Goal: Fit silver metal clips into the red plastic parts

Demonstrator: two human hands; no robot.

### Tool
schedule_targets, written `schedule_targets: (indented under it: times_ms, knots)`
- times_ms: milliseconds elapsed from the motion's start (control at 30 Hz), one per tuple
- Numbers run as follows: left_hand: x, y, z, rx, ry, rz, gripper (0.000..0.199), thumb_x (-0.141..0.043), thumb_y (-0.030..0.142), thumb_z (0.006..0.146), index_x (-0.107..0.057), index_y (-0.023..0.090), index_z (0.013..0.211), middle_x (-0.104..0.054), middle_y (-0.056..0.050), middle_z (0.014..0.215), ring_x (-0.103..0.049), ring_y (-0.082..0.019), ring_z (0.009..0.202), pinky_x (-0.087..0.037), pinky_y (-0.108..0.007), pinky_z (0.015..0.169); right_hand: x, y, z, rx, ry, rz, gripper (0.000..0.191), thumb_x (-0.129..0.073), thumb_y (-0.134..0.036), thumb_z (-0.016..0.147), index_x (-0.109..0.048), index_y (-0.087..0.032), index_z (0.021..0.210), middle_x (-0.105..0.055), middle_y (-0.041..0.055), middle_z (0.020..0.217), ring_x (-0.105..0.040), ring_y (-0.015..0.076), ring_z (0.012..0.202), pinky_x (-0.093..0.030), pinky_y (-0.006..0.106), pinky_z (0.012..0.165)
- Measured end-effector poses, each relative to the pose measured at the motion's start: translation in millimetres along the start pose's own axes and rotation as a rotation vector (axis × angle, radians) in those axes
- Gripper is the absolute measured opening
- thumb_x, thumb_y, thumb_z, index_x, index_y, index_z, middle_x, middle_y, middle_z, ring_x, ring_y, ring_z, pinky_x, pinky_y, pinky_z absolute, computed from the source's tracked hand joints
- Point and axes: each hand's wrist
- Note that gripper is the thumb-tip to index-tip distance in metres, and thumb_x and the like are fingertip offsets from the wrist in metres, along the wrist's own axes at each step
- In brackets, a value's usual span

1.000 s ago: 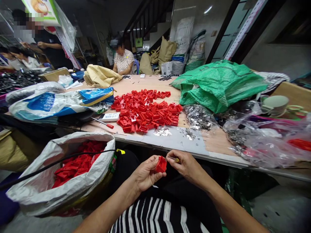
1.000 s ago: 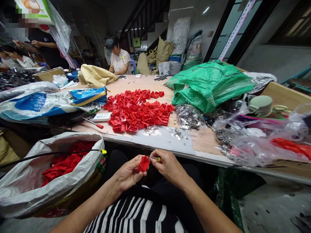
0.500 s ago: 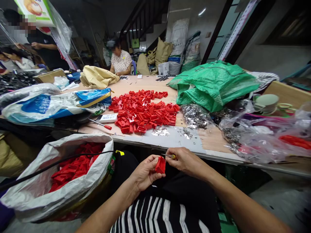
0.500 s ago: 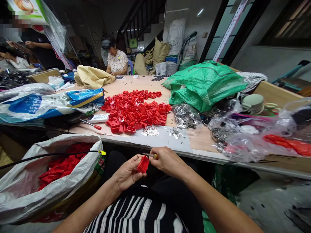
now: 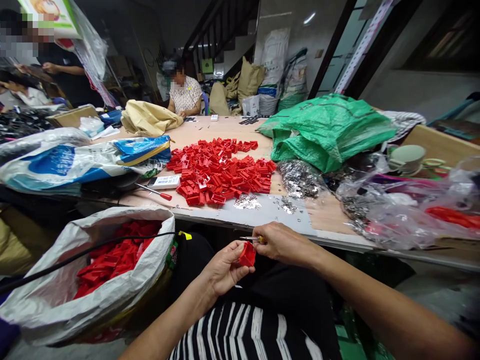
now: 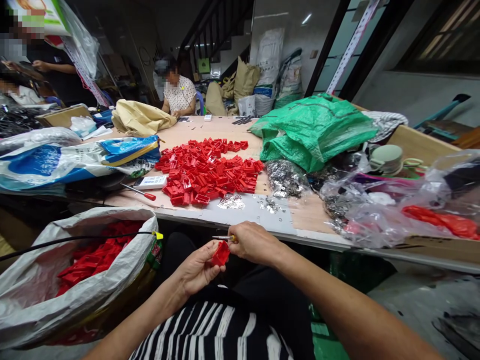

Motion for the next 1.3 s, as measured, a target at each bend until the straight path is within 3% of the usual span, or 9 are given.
schedule_targets:
  times_ms: [367,800,1067,1300]
  knots:
    - [1.9,-2,0,0.032,0.001,-0.022,0.027,-0.071,0.023,0.077,-0.057,0.014,0.099,-0.065,-0.001,0.075,-0.069,-0.012,0.052,-0.053,-0.012,0.045,-6,-2,1,0.016,0.001,-0.036,0.012,-0.053,-0.019,0.075,-0.065,-0.018,0.077,-0.067,0.0058,0.071,-0.057,0.0162,0.062,-0.031,0.023,0.053]
    - [3.4,-1,0,0.055,0.035,-0.11,0.015,-0.063,0.021,0.084,-0.058,0.015,0.097,-0.066,-0.004,0.078,-0.068,-0.012,0.056,-0.052,-0.011,0.047,-31,12,3,-0.002,0.136,0.289,0.013,-0.05,-0.024,0.079,-0.061,-0.018,0.074,-0.061,-0.0012,0.066,-0.051,0.0121,0.061,-0.035,0.021,0.057]
    - [1.9,-4,1,-0.009,0.023,-0.069,0.02,-0.066,0.024,0.081,-0.058,0.014,0.096,-0.065,-0.002,0.078,-0.069,-0.012,0.054,-0.054,-0.012,0.047,-16,5,2,0.02,0.081,0.142,0.011,-0.052,-0.022,0.079,-0.061,-0.018,0.075,-0.064,0.0021,0.069,-0.053,0.0134,0.061,-0.033,0.021,0.055]
    - [4.4,-6,2,-0.016,0.017,-0.087,0.018,-0.065,0.023,0.082,-0.058,0.014,0.096,-0.065,-0.002,0.077,-0.069,-0.012,0.055,-0.055,-0.012,0.049,-24,3,5,-0.005,0.098,-0.058,0.007,-0.054,-0.022,0.078,-0.06,-0.019,0.076,-0.066,0.0043,0.073,-0.057,0.0159,0.065,-0.028,0.023,0.054]
Point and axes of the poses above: each hand's wrist, its own z-axis towards the middle knuckle, its own x-axis out of the back of the hand, y = z × x
